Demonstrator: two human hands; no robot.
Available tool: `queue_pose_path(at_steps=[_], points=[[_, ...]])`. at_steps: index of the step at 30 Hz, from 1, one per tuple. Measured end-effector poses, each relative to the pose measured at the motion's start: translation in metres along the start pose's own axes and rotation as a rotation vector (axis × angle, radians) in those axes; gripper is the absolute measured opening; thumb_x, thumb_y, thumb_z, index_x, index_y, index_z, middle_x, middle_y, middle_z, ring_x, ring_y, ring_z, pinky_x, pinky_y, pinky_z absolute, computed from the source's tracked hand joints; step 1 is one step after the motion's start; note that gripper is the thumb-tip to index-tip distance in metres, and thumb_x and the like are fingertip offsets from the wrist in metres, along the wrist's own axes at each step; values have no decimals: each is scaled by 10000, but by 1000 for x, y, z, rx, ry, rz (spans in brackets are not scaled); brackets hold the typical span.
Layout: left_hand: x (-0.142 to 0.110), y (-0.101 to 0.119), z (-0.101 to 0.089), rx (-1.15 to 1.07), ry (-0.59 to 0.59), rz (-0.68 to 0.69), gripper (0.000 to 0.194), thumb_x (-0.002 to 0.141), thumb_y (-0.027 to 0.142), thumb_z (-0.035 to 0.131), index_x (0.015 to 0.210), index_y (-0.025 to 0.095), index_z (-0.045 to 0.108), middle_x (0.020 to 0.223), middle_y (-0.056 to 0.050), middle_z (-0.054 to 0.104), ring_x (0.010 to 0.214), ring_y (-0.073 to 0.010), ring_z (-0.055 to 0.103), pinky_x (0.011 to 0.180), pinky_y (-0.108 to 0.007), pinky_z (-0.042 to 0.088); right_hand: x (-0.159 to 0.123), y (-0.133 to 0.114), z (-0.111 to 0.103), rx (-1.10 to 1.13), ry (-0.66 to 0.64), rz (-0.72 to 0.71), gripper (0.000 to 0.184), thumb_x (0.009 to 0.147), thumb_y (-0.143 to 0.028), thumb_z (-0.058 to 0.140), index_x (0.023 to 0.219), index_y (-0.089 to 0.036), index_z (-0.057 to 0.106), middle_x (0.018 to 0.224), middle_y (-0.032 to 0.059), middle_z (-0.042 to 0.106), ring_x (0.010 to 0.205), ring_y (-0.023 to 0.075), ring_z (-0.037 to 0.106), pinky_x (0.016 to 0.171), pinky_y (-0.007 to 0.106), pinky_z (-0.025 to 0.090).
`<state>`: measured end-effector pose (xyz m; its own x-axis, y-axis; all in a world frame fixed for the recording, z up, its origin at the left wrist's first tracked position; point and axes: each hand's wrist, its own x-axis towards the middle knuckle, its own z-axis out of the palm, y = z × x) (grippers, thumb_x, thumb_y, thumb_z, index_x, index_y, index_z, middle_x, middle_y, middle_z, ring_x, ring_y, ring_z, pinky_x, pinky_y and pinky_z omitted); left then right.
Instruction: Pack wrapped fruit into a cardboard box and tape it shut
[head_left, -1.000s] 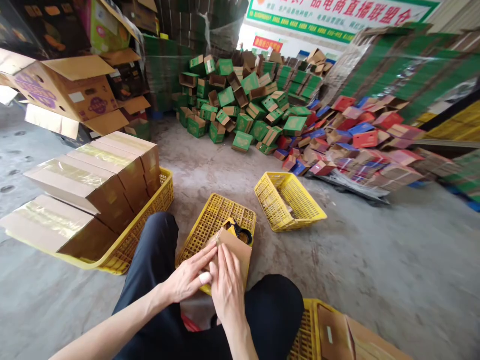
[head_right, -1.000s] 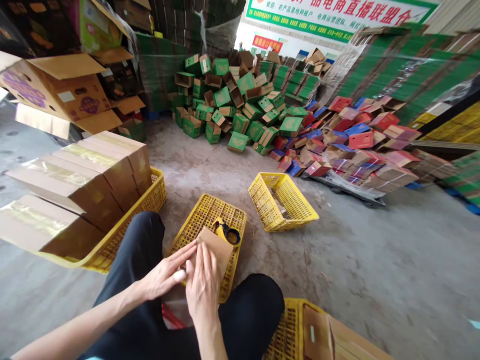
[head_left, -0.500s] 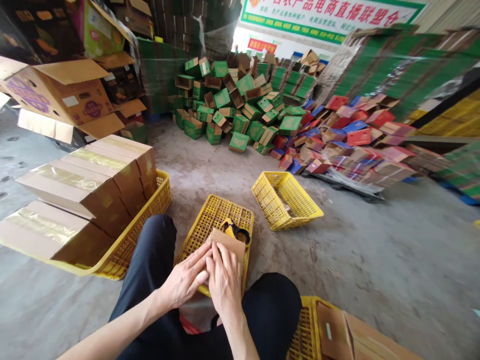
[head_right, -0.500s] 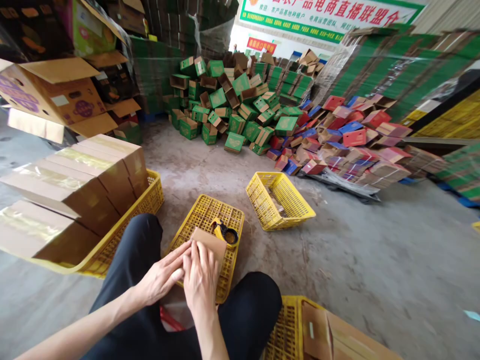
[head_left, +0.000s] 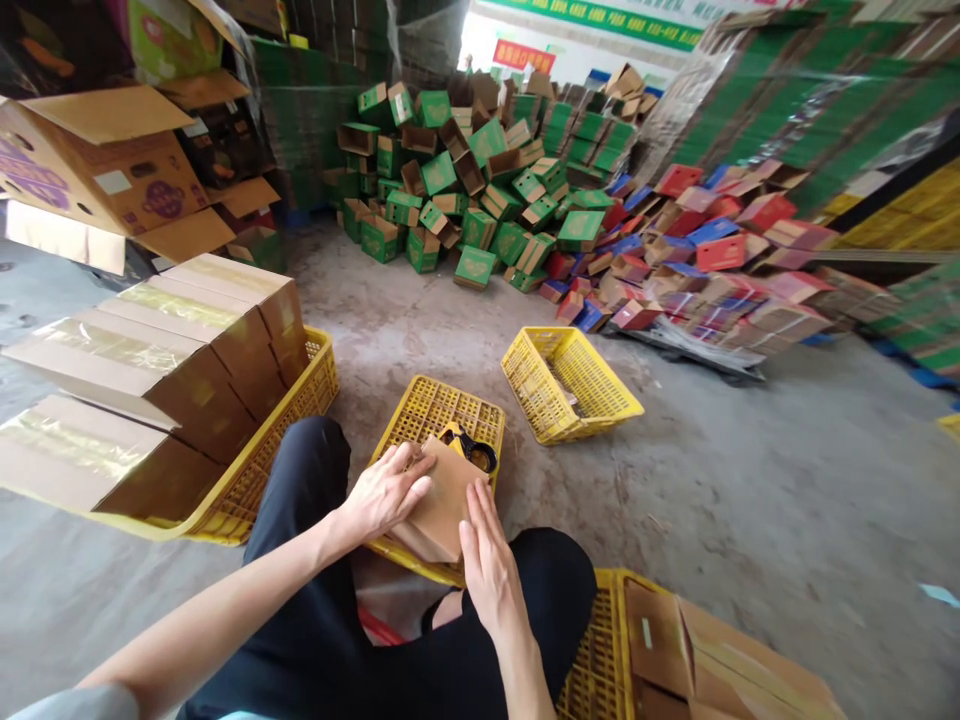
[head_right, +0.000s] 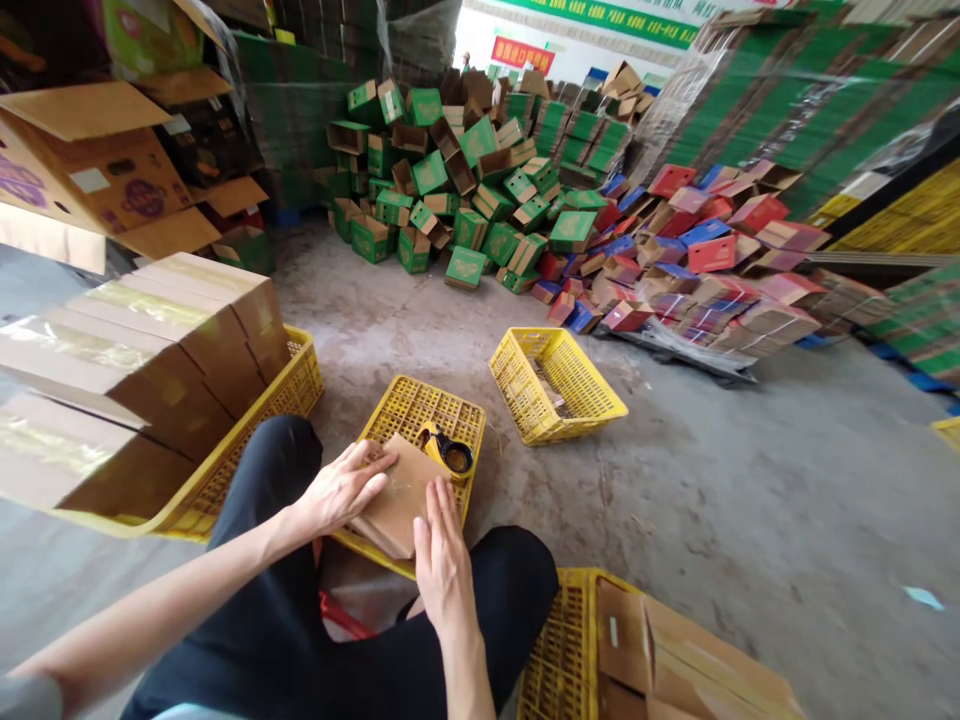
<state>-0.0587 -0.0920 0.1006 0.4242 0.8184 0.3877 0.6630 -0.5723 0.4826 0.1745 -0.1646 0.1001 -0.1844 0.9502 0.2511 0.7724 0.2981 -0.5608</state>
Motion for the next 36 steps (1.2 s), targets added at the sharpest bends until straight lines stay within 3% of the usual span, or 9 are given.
queue_pose_path(at_steps=[3,6,10,13,19,24,31,36], points=[[-2,3,2,13,-5,-24,524,1081,487,330,1477,240,569,1332,-140,615,1213,-284,601,1065,-444,532,-9,-6,1,-33,-61,-24,798,1014,-485,551,1665,-269,143,1724,98,154,1567,344,215,1233,553,355],[-14,6,1,-13,-54,-1,559,1052,543,409,1530,269,506,1462,-142,551,1363,-317,514,1134,-487,480,-16,-13,8,-81,-46,-41,1024,898,-573,699,1670,-262,103,1732,129,60,1560,420,173,1192,610,386],[-26,8,-3,-69,-156,123,685,989,639,498,1560,262,465,1648,-116,371,1544,-364,288,1232,-531,355,-18,-14,20,-127,46,-55,898,965,-512,633,1668,-265,132,1704,133,226,1549,389,252,1177,586,427],[-26,8,-7,-114,-201,185,706,975,652,521,1561,263,462,1660,-87,364,1573,-356,213,1255,-534,311,-19,-14,24,-135,69,-93,802,1000,-465,592,1661,-273,180,1655,112,361,1523,361,335,1170,556,456],[-31,9,-9,-127,-200,208,612,1027,563,502,1554,253,463,1585,-91,484,1522,-296,365,1272,-538,263,-27,-18,30,-163,145,-158,720,1020,-331,588,1642,-294,228,1576,78,486,1456,335,461,1133,526,513],[-50,5,-8,-218,-82,236,468,1057,384,521,1494,214,529,1485,-116,594,1443,-260,496,1236,-482,376,-31,-22,32,-227,167,-203,694,1029,-245,559,1641,-286,234,1527,79,542,1414,338,518,1119,554,515],[-52,1,-9,-427,13,199,319,1042,264,547,1341,187,629,1308,-143,691,1328,-262,601,1130,-440,512,-7,-50,26,-139,-15,-221,626,1029,-251,524,1621,-249,323,1584,62,471,1498,331,399,1221,618,363],[-46,3,-7,-455,24,159,261,1060,239,491,1250,196,665,1293,-129,682,1289,-239,620,1112,-409,529,6,-40,29,-32,25,-114,486,1054,-248,479,1538,-292,488,1563,28,506,1503,297,396,1236,576,357]])
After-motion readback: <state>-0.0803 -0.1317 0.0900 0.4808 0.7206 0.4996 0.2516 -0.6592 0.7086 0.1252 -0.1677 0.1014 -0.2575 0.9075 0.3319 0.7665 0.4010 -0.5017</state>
